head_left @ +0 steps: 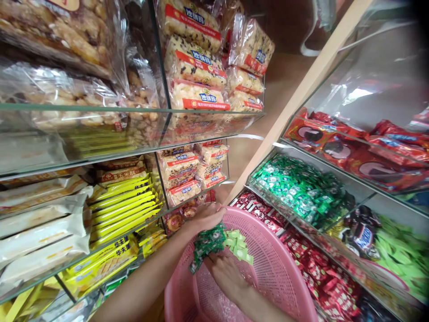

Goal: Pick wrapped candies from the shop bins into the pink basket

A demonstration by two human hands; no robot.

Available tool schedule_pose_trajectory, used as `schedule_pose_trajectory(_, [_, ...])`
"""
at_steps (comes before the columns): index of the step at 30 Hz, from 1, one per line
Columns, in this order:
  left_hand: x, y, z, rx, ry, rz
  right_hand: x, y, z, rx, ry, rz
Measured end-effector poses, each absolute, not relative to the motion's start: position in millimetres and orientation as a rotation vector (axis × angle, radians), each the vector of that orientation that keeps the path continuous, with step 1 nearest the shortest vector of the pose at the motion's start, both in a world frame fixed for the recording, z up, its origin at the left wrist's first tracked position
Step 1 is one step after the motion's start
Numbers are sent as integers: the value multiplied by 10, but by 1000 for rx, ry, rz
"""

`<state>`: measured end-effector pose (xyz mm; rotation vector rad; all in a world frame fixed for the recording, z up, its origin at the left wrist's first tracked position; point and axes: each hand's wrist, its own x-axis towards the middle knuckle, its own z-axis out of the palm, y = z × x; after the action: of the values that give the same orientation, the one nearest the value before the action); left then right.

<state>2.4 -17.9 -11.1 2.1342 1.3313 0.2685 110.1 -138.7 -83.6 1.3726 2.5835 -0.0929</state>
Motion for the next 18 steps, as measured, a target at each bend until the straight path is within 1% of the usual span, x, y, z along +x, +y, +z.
schedule_pose_trajectory(7, [13,-189,-91,2154,1307,259,1105,-1404,-842,1273,2634,-31])
schedule_pose_trajectory(14, [53,-134,-193,2116,1292,308,1082,-1421,-800,1311,2627,-25])
schedule_pose_trajectory(16, [50,-93,-226,2120,1262,300,1077,-1414,-724,1356,2631,-71])
schedule_pose_trajectory(18, [35,-48,-251,2142,1168,308,1058,-1444,-631,1384,2662,-213])
